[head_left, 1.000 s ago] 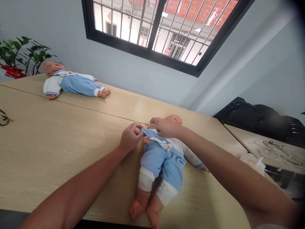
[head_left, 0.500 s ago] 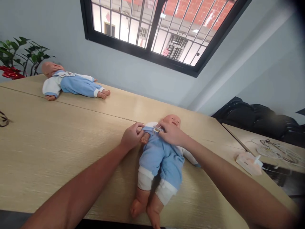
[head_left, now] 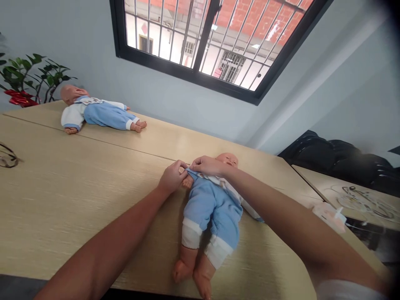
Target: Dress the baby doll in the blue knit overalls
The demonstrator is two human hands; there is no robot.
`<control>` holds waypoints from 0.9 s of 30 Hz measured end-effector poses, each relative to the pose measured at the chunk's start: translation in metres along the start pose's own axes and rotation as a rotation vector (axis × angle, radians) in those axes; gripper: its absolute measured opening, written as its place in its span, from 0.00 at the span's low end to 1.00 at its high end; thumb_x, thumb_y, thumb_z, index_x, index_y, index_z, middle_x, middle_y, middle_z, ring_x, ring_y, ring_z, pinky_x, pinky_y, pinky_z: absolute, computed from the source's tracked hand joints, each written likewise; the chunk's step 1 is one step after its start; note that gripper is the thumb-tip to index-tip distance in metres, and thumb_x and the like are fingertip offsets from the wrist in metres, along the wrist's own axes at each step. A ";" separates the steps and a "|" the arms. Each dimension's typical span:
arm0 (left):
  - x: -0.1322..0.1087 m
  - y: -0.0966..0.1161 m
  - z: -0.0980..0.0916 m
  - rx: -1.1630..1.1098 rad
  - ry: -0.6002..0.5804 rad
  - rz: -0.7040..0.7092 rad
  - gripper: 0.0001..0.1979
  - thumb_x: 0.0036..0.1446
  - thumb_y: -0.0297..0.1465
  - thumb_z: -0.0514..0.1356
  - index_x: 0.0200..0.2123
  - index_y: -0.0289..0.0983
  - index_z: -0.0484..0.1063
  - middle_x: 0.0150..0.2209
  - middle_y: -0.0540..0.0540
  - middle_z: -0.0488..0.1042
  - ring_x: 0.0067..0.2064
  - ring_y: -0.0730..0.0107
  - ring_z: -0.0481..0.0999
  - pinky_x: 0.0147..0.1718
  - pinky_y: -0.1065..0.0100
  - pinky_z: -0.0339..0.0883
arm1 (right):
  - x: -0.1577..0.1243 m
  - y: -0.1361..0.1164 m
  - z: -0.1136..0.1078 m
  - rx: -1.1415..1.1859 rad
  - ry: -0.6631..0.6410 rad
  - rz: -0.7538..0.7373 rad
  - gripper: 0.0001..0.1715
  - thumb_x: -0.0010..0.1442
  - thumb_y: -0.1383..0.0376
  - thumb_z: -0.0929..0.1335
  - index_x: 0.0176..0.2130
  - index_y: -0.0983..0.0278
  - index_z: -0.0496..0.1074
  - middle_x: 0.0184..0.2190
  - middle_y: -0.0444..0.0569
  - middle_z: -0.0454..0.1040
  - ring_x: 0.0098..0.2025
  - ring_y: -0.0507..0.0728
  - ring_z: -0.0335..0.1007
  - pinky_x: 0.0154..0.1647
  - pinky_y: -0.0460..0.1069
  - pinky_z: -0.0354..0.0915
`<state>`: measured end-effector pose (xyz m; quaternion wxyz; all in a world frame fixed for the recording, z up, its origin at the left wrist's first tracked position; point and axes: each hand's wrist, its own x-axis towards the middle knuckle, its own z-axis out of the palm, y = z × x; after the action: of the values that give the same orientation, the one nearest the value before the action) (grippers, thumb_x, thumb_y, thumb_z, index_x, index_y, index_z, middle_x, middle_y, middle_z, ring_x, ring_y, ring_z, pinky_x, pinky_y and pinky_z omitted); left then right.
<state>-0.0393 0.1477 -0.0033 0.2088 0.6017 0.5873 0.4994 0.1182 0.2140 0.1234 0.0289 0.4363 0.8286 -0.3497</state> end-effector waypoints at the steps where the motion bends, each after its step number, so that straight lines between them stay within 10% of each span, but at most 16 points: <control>1: -0.002 0.001 0.000 -0.005 0.015 -0.041 0.08 0.60 0.34 0.63 0.41 0.39 0.73 0.41 0.45 0.81 0.41 0.62 0.80 0.41 0.65 0.71 | 0.002 0.001 0.000 0.034 0.014 0.024 0.11 0.59 0.59 0.69 0.33 0.65 0.76 0.29 0.44 0.73 0.31 0.52 0.63 0.32 0.46 0.58; 6: -0.014 0.005 -0.003 -0.185 -0.247 -0.327 0.26 0.66 0.57 0.51 0.37 0.39 0.70 0.28 0.46 0.79 0.25 0.64 0.79 0.23 0.67 0.67 | 0.009 0.005 -0.002 0.093 0.013 0.172 0.12 0.59 0.59 0.69 0.28 0.63 0.71 0.25 0.45 0.71 0.27 0.53 0.61 0.30 0.48 0.59; 11: -0.022 0.008 -0.003 -0.241 -0.348 -0.392 0.26 0.59 0.53 0.64 0.49 0.39 0.66 0.31 0.47 0.82 0.23 0.64 0.79 0.22 0.68 0.66 | 0.016 -0.004 -0.008 0.068 -0.047 0.326 0.18 0.64 0.54 0.66 0.27 0.63 0.70 0.26 0.50 0.74 0.26 0.56 0.66 0.30 0.51 0.63; 20: -0.017 0.022 -0.021 0.219 -0.264 0.114 0.18 0.65 0.44 0.60 0.53 0.42 0.74 0.29 0.49 0.80 0.33 0.59 0.80 0.32 0.67 0.63 | 0.021 -0.018 -0.018 0.016 -0.144 0.281 0.14 0.55 0.59 0.74 0.25 0.64 0.72 0.25 0.47 0.73 0.28 0.54 0.66 0.29 0.48 0.62; 27: -0.008 0.017 -0.037 0.253 -0.371 0.377 0.20 0.64 0.44 0.62 0.55 0.43 0.79 0.37 0.43 0.83 0.38 0.60 0.81 0.39 0.67 0.67 | 0.030 -0.003 -0.023 -0.132 0.062 0.323 0.20 0.65 0.54 0.69 0.26 0.64 0.71 0.25 0.47 0.71 0.25 0.53 0.63 0.28 0.49 0.59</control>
<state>-0.0606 0.1241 0.0230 0.1398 0.8024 0.4746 0.3336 0.1039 0.2476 0.1315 0.0878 0.5713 0.7696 -0.2716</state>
